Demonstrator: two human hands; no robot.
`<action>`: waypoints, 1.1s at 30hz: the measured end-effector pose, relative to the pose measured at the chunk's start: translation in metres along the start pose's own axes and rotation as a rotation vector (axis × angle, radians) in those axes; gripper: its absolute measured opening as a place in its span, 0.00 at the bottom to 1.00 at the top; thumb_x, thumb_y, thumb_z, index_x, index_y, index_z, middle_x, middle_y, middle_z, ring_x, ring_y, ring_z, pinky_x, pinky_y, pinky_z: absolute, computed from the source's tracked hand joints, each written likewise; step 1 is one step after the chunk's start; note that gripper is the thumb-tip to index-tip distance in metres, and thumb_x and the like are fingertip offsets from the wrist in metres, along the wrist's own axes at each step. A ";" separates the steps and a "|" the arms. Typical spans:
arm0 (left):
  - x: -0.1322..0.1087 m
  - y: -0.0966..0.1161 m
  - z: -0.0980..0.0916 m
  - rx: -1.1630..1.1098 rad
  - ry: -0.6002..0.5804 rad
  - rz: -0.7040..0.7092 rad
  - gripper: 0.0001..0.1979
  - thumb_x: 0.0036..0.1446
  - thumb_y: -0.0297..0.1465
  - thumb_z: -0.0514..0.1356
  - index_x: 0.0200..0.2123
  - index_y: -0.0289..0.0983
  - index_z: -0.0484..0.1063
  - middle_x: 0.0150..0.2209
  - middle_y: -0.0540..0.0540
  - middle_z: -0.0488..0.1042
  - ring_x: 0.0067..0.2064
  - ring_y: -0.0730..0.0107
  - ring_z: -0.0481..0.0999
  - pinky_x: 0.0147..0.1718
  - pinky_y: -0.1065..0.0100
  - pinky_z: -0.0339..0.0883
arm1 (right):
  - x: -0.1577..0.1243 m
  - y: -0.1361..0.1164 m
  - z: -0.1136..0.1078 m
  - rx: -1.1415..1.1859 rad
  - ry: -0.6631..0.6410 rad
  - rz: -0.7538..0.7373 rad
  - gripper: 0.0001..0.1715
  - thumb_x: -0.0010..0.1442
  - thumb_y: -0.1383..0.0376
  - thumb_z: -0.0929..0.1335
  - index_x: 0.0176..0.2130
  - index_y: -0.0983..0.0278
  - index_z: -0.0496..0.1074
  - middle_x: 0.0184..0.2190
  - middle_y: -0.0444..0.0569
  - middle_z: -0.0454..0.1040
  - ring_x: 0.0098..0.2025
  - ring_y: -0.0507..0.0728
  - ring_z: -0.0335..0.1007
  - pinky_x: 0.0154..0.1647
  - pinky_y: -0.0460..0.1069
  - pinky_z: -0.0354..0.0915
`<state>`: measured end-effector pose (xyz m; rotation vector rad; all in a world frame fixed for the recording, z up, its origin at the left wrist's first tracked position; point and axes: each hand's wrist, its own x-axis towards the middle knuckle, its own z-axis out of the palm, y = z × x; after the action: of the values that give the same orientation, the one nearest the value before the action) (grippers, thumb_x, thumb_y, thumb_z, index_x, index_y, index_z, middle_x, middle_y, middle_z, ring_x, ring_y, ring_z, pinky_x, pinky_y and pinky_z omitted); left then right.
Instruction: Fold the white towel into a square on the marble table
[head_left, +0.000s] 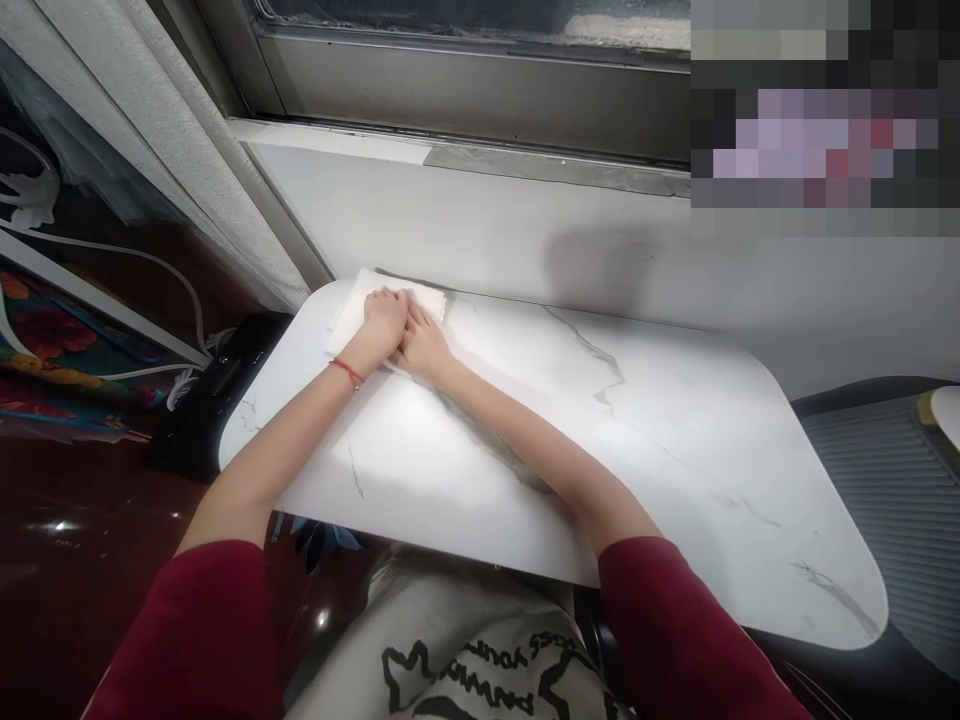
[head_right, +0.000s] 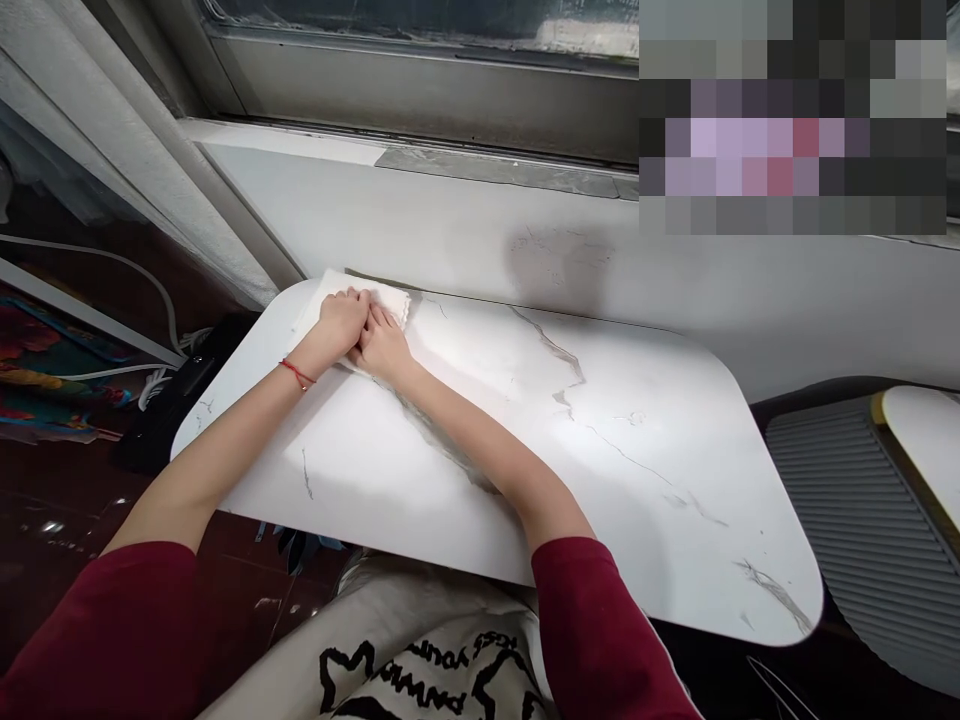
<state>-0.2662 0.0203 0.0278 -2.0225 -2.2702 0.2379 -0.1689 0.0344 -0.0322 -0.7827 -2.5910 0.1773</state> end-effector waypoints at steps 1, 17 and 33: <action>0.003 -0.002 -0.002 -0.005 0.006 0.009 0.23 0.61 0.20 0.54 0.60 0.23 0.63 0.58 0.21 0.70 0.59 0.43 0.73 0.53 0.53 0.66 | 0.004 0.003 0.001 -0.003 0.006 0.006 0.35 0.70 0.57 0.63 0.67 0.77 0.65 0.70 0.68 0.59 0.73 0.72 0.51 0.73 0.65 0.50; 0.020 -0.045 0.013 -0.346 0.048 0.158 0.32 0.58 0.20 0.48 0.67 0.27 0.57 0.69 0.30 0.62 0.73 0.53 0.56 0.67 0.51 0.54 | 0.028 0.017 0.014 -0.049 0.064 0.073 0.32 0.71 0.61 0.58 0.66 0.76 0.66 0.69 0.66 0.61 0.72 0.70 0.54 0.73 0.64 0.50; -0.003 -0.045 0.020 -0.362 0.114 0.147 0.32 0.61 0.24 0.47 0.69 0.28 0.59 0.73 0.33 0.55 0.74 0.54 0.54 0.69 0.50 0.52 | 0.015 -0.006 -0.005 -0.146 -0.009 0.135 0.31 0.73 0.63 0.57 0.69 0.75 0.62 0.70 0.64 0.60 0.73 0.68 0.54 0.73 0.61 0.51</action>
<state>-0.3135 0.0117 0.0163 -2.3044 -2.2260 -0.2942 -0.1807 0.0376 -0.0210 -1.0119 -2.5825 0.0307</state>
